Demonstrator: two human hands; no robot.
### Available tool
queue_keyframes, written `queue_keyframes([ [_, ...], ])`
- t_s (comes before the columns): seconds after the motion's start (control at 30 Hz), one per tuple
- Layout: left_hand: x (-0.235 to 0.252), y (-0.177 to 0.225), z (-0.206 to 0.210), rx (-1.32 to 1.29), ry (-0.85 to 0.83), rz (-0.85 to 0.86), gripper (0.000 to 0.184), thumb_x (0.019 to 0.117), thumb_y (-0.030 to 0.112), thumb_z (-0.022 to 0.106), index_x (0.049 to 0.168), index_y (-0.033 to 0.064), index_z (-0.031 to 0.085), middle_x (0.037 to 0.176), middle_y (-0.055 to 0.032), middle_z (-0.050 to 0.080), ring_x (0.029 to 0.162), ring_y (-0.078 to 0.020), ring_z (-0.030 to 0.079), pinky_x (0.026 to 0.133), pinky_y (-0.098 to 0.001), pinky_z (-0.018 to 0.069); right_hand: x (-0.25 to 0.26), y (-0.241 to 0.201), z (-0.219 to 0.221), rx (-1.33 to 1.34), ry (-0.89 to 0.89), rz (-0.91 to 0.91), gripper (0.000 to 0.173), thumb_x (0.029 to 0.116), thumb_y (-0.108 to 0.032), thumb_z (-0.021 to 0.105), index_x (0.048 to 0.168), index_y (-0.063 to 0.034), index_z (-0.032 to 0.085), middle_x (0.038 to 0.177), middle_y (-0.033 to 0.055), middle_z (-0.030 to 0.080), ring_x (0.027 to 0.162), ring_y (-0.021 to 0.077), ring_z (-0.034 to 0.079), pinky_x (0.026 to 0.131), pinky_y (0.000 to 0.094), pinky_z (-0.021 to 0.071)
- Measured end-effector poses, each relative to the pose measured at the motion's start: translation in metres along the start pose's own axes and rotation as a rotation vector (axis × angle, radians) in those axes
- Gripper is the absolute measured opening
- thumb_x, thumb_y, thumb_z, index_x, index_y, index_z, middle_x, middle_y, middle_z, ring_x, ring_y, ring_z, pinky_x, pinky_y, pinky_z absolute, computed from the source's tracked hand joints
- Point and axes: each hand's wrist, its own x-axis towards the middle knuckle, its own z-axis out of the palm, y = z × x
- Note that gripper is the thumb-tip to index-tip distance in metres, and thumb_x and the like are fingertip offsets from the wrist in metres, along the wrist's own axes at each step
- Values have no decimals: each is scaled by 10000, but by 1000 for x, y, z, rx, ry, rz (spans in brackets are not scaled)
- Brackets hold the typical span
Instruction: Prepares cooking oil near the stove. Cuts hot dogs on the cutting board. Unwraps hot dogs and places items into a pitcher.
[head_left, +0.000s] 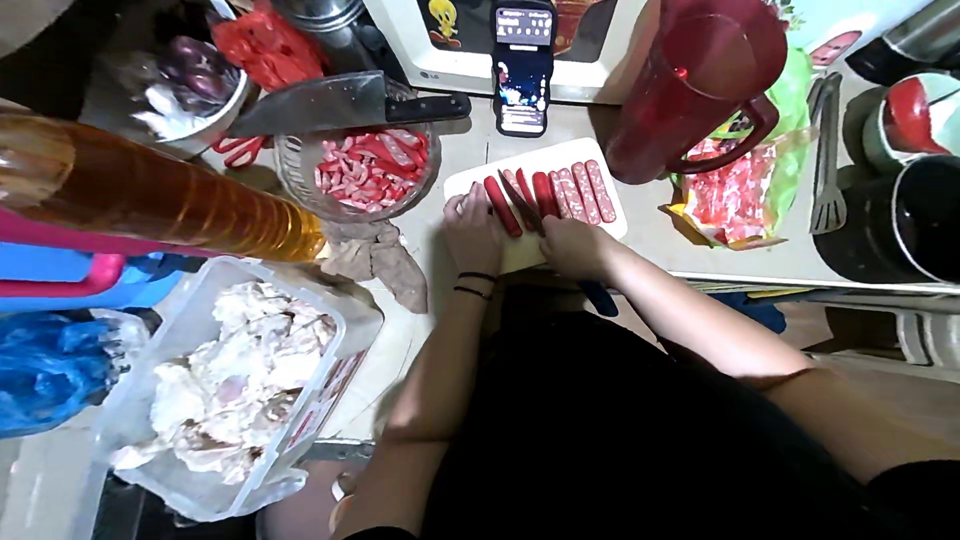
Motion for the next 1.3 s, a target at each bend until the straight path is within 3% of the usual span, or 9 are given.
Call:
queue_keyframes([
  [0.2,5,2,1,38,-88,-43,507,1038,159,390,1533,95,482,1612,-71,443,1536,-392,275,1184,-612,233,-5,-16,-6,-63,17,26,302,1114,-262,357,1239,-51,532,1069,200,670,1024,386,694,807,589,549],
  [0.33,6,2,5,58,-123,-44,506,1057,190,389,1550,107,460,1626,-57,424,1545,-396,256,1200,-641,182,-5,-22,-8,-90,-13,46,298,1110,-254,360,1231,-54,545,1066,195,675,1028,381,695,804,587,551],
  [0.53,5,0,10,96,-100,-22,510,1066,206,359,1565,146,449,1620,-18,439,1545,-380,269,1190,-657,195,-6,-24,-9,-75,-32,57,274,1108,-246,374,1209,-53,541,1032,185,668,989,360,698,789,558,558],
  [0.8,6,-1,10,110,-140,-20,529,1051,176,363,1574,140,432,1616,-32,445,1532,-396,295,1173,-678,209,1,-25,-14,-74,-61,30,269,1097,-224,395,1115,-28,578,986,187,655,930,352,690,745,560,544],
  [0.9,6,-1,10,111,-146,-19,525,1059,194,354,1575,135,431,1622,-35,434,1538,-390,288,1176,-676,202,4,-29,-18,-81,-86,14,266,1098,-199,395,1153,-8,573,1026,198,655,961,356,689,776,561,547],
  [1.07,6,-1,10,116,-169,-36,525,1061,193,341,1576,135,427,1627,-30,426,1544,-377,279,1184,-666,191,11,-33,-24,-93,-103,-23,270,1111,-192,371,1057,-20,573,890,153,609,780,287,652,681,485,531],
  [1.3,7,2,6,121,-172,-50,524,1054,176,358,1570,142,440,1627,-20,426,1542,-375,286,1184,-657,196,24,-38,-17,-78,-97,-15,240,1084,-186,434,1006,-26,595,919,157,633,825,303,665,694,517,532],
])
